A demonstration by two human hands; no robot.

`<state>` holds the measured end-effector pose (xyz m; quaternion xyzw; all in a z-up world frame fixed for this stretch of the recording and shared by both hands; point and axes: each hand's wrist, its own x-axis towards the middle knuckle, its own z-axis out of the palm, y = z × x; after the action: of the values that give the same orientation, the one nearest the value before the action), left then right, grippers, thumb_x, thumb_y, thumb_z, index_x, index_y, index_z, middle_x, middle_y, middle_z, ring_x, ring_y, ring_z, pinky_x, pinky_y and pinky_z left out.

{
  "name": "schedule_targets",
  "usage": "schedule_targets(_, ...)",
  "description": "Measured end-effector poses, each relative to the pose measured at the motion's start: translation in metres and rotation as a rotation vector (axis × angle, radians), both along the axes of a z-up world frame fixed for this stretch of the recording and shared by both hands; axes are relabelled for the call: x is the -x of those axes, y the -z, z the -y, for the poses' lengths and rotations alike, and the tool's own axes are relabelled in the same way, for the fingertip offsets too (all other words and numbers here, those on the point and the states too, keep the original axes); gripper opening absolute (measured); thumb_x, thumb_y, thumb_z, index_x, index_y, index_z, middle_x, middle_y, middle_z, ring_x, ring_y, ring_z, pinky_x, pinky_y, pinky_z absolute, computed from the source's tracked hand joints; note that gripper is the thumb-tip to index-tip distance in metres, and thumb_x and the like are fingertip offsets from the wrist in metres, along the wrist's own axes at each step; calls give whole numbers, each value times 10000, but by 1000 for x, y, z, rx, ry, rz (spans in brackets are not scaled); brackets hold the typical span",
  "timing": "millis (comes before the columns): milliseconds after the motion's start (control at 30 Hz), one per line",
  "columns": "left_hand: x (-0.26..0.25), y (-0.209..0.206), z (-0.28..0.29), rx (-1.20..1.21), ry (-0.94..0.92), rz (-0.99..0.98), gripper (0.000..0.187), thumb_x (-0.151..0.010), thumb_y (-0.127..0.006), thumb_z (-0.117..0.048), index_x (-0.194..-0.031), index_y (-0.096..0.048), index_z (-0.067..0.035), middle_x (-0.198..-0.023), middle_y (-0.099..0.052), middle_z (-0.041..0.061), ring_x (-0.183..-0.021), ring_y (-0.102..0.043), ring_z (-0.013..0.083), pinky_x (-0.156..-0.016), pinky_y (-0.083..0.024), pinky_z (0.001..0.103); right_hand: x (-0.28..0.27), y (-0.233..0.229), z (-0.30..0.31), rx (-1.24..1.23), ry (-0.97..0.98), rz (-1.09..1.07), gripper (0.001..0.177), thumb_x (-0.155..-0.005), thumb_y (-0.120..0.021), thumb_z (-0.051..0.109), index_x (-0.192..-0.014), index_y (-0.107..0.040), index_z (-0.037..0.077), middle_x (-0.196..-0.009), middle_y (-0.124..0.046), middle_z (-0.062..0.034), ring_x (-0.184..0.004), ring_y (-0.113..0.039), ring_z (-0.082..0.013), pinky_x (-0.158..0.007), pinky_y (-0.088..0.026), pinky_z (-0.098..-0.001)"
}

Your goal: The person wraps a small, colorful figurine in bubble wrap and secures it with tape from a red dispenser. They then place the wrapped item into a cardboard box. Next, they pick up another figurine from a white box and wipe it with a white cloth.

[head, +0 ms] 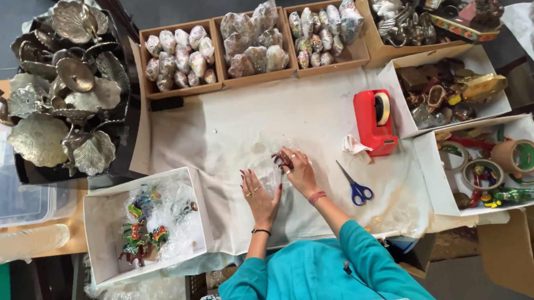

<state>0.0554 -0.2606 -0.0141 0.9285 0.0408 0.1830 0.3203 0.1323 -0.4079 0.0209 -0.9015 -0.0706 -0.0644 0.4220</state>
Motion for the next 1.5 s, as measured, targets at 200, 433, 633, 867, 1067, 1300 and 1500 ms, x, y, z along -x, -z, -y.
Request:
schedule_targets(200,-1,0,8,18,-44,-17,900,-906,-761,-366,-1550,-289,49,-1604,-309,291,-1486,-302,422,-1201,-253,534,-22,14,6,-44,42,-69,609,-751,-792,43,-1339,-653,118,-1249,-683,-124,-1139,-623,-343,-1016,-496,-402)
schedule_targets(433,-29,9,2,818,-316,-232,947,-823,-795,-236,-1537,-231,28,-1234,-580,209,-907,-637,295,-837,-537,380,5,4,5,-121,-41,-39,557,-747,-844,65,-1277,-672,72,-1233,-696,-141,-1150,-642,-335,-985,-504,-409)
schedule_targets(633,-50,52,-7,579,-223,-375,521,-800,-874,-176,-1211,-614,11,-897,-722,102,-787,-678,174,-737,-544,323,-4,-3,26,-294,125,-177,474,-829,-710,-29,-1284,-662,94,-1098,-723,-94,-935,-740,-236,-861,-610,-342)
schedule_targets(867,-56,43,3,807,-187,-290,146,-913,-721,-152,-974,-732,-20,-874,-761,49,-740,-710,120,-687,-563,280,-9,-30,29,-131,204,69,578,-767,-791,-19,-1309,-643,116,-1188,-697,-94,-1075,-603,-296,-966,-487,-395)
schedule_targets(1067,-52,40,-6,745,-218,-322,157,-893,-753,-154,-906,-720,-1,-738,-723,55,-632,-637,104,-606,-531,291,-20,-5,15,-45,-62,61,575,-740,-776,-31,-1285,-674,118,-1279,-695,-99,-1140,-609,-334,-1031,-467,-420)
schedule_targets(1300,-48,32,-4,774,-192,-318,201,-902,-763,-180,-892,-690,7,-688,-684,65,-582,-579,98,-554,-476,284,-28,-12,15,-70,-121,87,539,-758,-733,-85,-1260,-692,107,-1268,-708,-98,-1231,-629,-300,-1071,-469,-405)
schedule_targets(1500,-43,50,-4,680,-172,-250,180,-892,-764,-149,-900,-679,9,-746,-707,41,-654,-603,79,-615,-511,257,-36,-13,25,-127,-168,28,534,-748,-739,-72,-1242,-696,125,-1274,-709,-94,-1213,-642,-295,-1042,-505,-396)
